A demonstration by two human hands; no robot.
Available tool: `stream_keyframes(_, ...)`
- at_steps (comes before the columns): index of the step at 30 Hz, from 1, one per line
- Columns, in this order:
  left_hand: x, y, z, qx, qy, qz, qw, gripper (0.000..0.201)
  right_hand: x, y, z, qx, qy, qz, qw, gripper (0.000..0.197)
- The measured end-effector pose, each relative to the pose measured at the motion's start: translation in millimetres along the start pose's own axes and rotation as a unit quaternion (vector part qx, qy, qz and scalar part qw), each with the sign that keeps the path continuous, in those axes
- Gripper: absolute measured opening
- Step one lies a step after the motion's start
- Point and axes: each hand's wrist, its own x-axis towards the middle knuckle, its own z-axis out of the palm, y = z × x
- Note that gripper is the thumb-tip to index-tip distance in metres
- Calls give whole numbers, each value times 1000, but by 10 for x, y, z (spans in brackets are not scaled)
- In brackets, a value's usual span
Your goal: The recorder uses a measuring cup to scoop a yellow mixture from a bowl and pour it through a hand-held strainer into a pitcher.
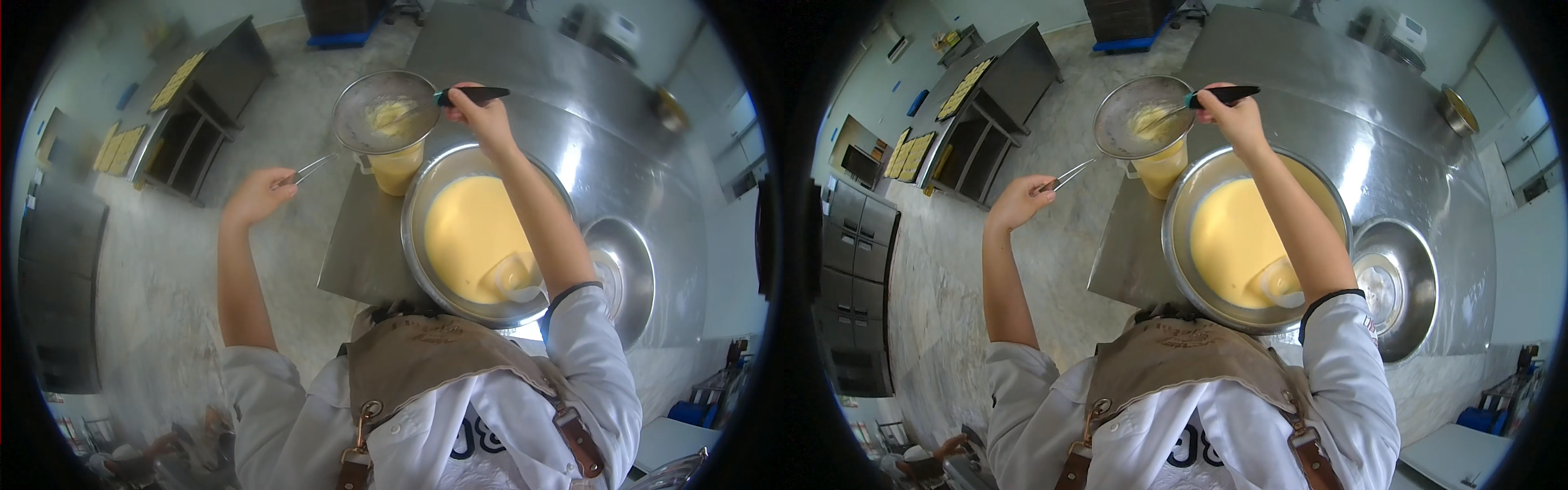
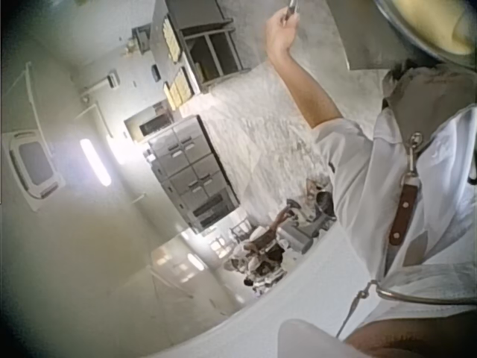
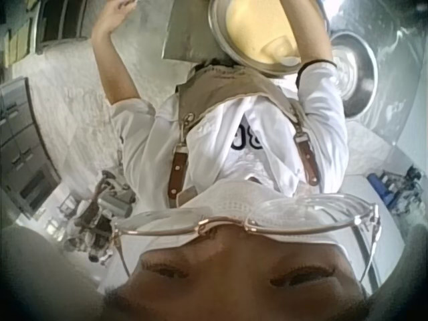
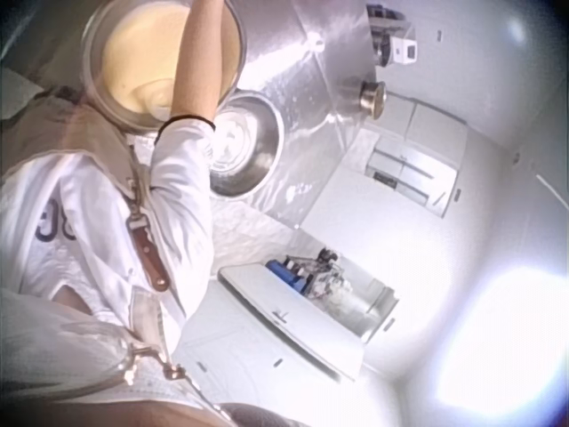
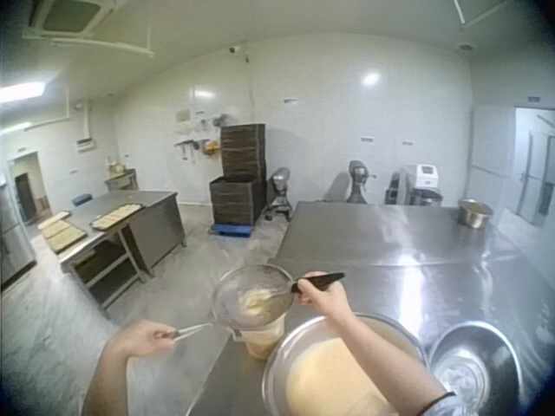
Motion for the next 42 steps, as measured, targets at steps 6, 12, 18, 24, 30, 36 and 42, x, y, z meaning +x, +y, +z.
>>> stream_keyframes(6,-72,80,-36,-10,-9,-9,1000,26,-116,-162,-59,-34,7,-26,999,25)
stream_keyframes(12,-176,461,-83,61,-12,47,997,22,-564,-597,-268,-49,2,-33,998,25)
stream_keyframes(18,-289,669,495,23,-87,73,993,33,-1478,-922,-948,-95,78,-28,992,21)
stream_keyframes(24,-196,504,1288,79,-174,57,980,34,-2606,-820,-1570,-76,206,-55,974,30)
stream_keyframes(30,-140,412,1733,153,-154,68,974,38,-3522,-791,-2278,-174,362,-82,912,28)
stream_keyframes(36,-41,486,2007,217,-142,40,965,32,-3901,-387,-2701,-492,333,-129,794,37)
stream_keyframes(42,-24,649,2143,292,-111,60,948,34,-3808,-16,-2778,-694,122,74,705,41)
